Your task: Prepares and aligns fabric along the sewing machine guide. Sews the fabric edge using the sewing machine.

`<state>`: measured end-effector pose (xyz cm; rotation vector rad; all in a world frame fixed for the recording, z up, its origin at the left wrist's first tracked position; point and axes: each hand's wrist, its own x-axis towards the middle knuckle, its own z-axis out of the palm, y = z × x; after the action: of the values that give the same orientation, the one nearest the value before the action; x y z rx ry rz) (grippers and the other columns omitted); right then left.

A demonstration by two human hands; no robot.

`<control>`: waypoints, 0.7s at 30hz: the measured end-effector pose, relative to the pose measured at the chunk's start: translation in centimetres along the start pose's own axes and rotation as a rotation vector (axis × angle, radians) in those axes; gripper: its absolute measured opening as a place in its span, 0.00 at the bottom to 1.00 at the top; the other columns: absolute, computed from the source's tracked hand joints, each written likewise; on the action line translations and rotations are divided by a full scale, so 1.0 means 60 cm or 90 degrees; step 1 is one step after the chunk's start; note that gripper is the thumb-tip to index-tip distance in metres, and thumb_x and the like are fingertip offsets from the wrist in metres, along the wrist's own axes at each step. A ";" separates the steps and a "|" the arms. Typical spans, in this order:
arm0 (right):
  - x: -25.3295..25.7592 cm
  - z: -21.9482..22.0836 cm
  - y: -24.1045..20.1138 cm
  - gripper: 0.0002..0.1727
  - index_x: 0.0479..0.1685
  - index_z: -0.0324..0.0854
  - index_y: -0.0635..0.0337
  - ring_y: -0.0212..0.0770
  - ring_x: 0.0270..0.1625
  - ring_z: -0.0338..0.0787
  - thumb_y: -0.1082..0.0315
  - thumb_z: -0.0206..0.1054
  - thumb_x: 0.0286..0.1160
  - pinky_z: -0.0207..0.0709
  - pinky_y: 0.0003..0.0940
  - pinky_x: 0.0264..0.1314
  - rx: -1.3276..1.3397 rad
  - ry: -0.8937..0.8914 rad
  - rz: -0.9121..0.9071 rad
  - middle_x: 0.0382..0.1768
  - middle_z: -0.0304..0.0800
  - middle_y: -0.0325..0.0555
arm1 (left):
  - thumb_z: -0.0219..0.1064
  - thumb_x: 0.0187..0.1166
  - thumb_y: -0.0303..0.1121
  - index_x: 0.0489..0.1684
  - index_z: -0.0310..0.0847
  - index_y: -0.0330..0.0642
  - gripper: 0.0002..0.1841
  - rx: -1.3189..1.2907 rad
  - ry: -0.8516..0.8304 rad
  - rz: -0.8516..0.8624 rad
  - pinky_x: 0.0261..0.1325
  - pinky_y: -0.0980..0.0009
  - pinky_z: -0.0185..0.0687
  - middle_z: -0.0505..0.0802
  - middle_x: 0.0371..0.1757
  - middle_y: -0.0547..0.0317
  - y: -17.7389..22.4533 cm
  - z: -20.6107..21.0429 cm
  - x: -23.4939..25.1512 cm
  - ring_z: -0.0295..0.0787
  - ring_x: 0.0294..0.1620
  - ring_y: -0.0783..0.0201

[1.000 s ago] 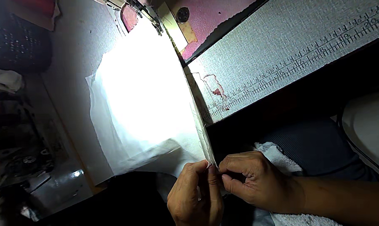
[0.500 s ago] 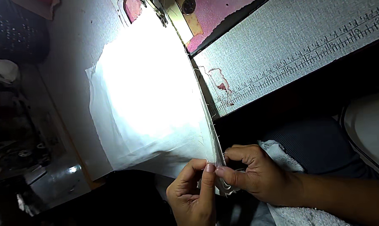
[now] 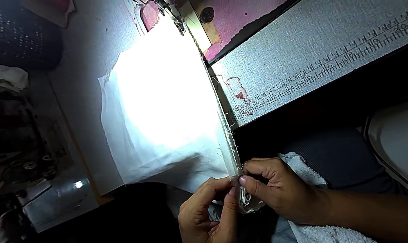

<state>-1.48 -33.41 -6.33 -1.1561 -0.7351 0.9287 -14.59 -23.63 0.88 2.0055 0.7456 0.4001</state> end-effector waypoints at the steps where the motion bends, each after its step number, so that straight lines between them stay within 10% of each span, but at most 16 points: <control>1: -0.001 -0.002 -0.001 0.15 0.27 0.84 0.65 0.18 0.36 0.80 0.69 0.59 0.81 0.71 0.11 0.39 -0.006 0.001 -0.007 0.28 0.83 0.38 | 0.69 0.75 0.25 0.41 0.88 0.34 0.05 0.039 0.012 0.008 0.44 0.83 0.89 0.94 0.36 0.64 0.004 0.000 -0.002 0.91 0.38 0.80; 11: 0.001 0.003 -0.002 0.17 0.28 0.82 0.66 0.20 0.38 0.79 0.68 0.57 0.85 0.70 0.12 0.42 -0.001 -0.011 -0.046 0.28 0.80 0.39 | 0.70 0.71 0.30 0.28 0.93 0.40 0.07 0.538 0.048 0.113 0.36 0.78 0.75 0.91 0.26 0.56 0.065 -0.003 -0.002 0.85 0.32 0.66; 21: -0.004 -0.004 0.003 0.17 0.29 0.81 0.66 0.18 0.40 0.79 0.69 0.54 0.87 0.70 0.11 0.44 0.060 -0.030 -0.021 0.30 0.80 0.37 | 0.72 0.71 0.30 0.30 0.93 0.41 0.05 0.452 0.012 0.108 0.45 0.82 0.72 0.90 0.31 0.56 0.058 0.020 -0.019 0.83 0.41 0.68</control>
<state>-1.42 -33.70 -6.60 -1.0401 -0.7392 0.9555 -13.60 -26.51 3.28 2.7463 0.8008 0.2686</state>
